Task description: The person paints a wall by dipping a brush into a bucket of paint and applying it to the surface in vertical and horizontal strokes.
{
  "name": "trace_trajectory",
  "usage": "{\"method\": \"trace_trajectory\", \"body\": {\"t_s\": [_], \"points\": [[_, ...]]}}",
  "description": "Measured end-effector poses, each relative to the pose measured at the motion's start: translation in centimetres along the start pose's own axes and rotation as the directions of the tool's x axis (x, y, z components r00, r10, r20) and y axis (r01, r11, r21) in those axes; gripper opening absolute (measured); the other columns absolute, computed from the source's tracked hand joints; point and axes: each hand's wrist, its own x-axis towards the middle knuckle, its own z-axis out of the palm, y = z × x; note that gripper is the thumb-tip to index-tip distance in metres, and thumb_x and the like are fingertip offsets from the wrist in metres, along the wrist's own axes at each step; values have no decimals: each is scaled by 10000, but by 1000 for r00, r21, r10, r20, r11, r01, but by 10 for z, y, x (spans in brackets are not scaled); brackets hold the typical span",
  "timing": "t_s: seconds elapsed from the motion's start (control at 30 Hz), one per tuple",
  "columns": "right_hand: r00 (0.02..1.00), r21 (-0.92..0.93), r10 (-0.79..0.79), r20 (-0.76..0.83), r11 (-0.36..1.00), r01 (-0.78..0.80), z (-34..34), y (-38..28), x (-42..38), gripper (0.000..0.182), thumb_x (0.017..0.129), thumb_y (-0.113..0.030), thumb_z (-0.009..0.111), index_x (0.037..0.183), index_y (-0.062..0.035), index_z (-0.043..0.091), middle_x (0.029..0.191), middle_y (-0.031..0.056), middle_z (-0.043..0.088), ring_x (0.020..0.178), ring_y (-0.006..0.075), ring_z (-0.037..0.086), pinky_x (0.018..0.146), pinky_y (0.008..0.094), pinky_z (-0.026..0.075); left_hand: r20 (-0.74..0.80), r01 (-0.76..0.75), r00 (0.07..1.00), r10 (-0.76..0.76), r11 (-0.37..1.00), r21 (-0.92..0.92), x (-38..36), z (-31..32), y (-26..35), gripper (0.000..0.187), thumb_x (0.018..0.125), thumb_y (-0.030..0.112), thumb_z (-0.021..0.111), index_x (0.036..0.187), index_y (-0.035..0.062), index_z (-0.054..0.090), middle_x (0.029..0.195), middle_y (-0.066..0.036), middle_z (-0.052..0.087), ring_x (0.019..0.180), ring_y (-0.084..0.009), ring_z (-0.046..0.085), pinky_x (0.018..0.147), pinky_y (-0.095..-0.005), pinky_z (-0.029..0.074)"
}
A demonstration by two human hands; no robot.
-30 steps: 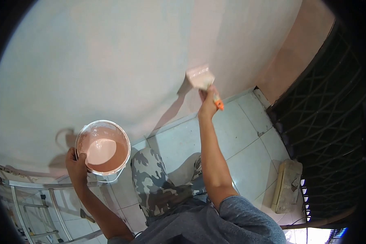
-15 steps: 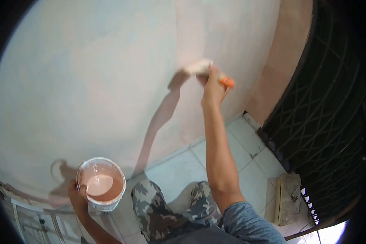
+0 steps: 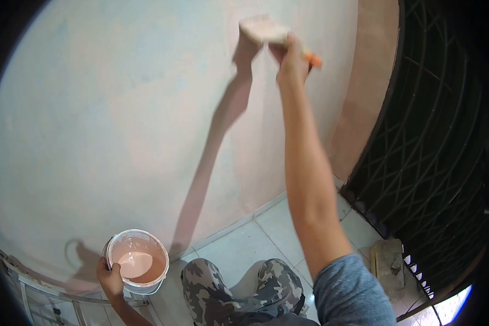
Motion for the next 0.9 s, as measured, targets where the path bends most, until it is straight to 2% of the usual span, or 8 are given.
{"method": "trace_trajectory", "body": {"t_s": [0.2, 0.3, 0.37, 0.43, 0.57, 0.67, 0.8, 0.9], "points": [[885, -252, 310, -346, 879, -406, -173, 3, -151, 283, 910, -163, 619, 1131, 2, 557, 1058, 143, 638, 858, 243, 678, 756, 357, 600, 37, 6, 999, -8, 998, 61, 5, 1, 0, 76, 680, 9, 526, 742, -27, 500, 662, -60, 497, 623, -133, 467, 596, -300, 407], [889, -374, 281, -361, 830, -414, -169, -4, -142, 255, 893, -164, 637, 1066, -1, 543, 1007, 132, 628, 837, 220, 668, 737, 353, 607, 50, -9, 999, 4, 995, 95, 8, 1, -7, 80, 678, 16, 526, 737, -27, 493, 648, -61, 475, 609, -132, 450, 581, -310, 398], [946, -518, 47, -321, 827, -217, -132, -5, -111, 269, 837, -165, 675, 983, -18, 503, 973, 111, 593, 838, 187, 631, 717, 351, 597, 32, 30, 999, -31, 998, 51, 6, 5, -7, 80, 678, 16, 523, 729, -25, 476, 640, -56, 459, 598, -132, 438, 568, -313, 394], [992, -551, 13, -125, 831, -80, -108, 3, -45, 615, 804, -141, 680, 1230, 3, 261, 1045, 172, 551, 878, 225, 635, 711, 364, 611, 8, 69, 998, -69, 998, 8, 6, 6, -10, 83, 679, 17, 520, 720, -23, 459, 632, -52, 443, 587, -132, 427, 556, -317, 390], [979, -265, -197, -61, 948, 174, -20, -14, 57, 349, 820, -111, 646, 1026, 113, 474, 998, 199, 605, 801, 278, 684, 726, 382, 621, 11, 38, 999, -39, 995, 91, 2, 5, 7, 141, 677, 25, 521, 692, 3, 383, 618, -33, 378, 556, -132, 377, 528, -317, 376], [994, -99, -96, 60, 990, 102, 12, -47, 58, 246, 844, -83, 610, 1005, 79, 518, 985, 184, 627, 803, 291, 690, 741, 398, 625, 4, 90, 996, -91, 989, 119, -1, 6, 17, 162, 677, 33, 526, 687, 14, 365, 620, -30, 362, 557, -131, 358, 520, -314, 353], [999, -102, -36, -30, 994, 33, -29, -21, 23, 217, 858, -80, 609, 1019, 52, 547, 1039, 184, 626, 853, 289, 682, 782, 419, 611, 8, 20, 1000, -21, 990, 137, 3, 4, -5, 162, 683, 41, 531, 685, 16, 371, 622, -26, 362, 568, -127, 346, 531, -304, 334], [976, -208, 143, -162, 962, -176, -116, 12, -46, 296, 904, -186, 598, 1140, -8, 574, 1074, 116, 641, 917, 241, 667, 772, 381, 597, 31, 8, 999, -12, 994, 107, 3, 4, -6, 135, 680, 36, 530, 690, 8, 398, 624, -27, 378, 577, -129, 361, 548, -301, 349]]}}
